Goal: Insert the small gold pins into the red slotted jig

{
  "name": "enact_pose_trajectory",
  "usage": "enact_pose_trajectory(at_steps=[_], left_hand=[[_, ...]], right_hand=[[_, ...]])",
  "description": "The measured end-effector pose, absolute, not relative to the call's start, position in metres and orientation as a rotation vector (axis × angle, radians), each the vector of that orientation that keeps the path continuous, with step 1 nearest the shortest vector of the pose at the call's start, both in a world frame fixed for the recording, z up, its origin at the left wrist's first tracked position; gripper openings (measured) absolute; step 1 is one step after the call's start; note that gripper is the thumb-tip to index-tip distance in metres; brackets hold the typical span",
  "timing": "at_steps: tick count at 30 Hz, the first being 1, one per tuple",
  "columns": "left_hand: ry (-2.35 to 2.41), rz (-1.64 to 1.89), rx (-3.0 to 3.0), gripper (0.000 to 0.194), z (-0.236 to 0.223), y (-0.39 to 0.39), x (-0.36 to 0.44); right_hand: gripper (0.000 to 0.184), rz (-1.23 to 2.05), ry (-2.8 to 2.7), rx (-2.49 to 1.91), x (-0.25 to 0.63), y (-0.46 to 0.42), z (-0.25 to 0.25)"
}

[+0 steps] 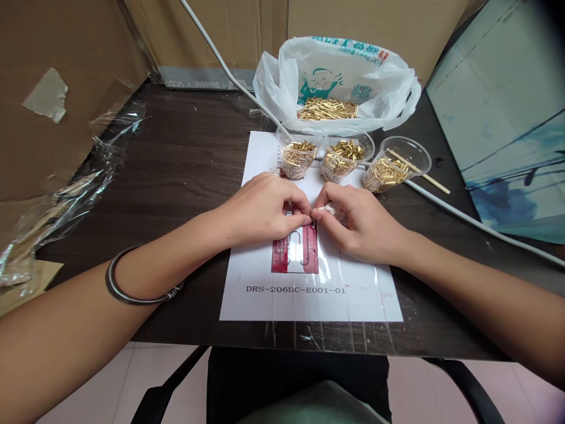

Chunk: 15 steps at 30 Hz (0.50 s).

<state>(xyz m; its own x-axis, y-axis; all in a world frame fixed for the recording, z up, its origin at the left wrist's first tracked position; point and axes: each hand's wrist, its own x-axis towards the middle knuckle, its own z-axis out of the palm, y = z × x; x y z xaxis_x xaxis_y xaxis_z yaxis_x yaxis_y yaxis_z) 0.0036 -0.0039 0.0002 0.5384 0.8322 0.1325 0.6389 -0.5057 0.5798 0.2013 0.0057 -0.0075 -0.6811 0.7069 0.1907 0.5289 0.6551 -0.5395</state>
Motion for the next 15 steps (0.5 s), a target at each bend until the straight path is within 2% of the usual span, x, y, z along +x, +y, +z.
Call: enact_pose_trajectory(at_steps=[5,11,15], left_hand=[[1.186,0.574,2.289,0.011,0.000,-0.004,0.003],[1.192,0.586,2.321,0.007,0.002,-0.005,0.003],[1.252,0.574,2.307,0.012,0.005,-0.007,0.006]], right_hand=[[0.014,0.650,-2.302,-0.952,0.205,0.004,-0.010],[0.008,0.510,-2.189,-0.870,0.208,0.003,-0.008],[0.020,0.298,-2.096,-0.890,0.215,0.009,0.021]])
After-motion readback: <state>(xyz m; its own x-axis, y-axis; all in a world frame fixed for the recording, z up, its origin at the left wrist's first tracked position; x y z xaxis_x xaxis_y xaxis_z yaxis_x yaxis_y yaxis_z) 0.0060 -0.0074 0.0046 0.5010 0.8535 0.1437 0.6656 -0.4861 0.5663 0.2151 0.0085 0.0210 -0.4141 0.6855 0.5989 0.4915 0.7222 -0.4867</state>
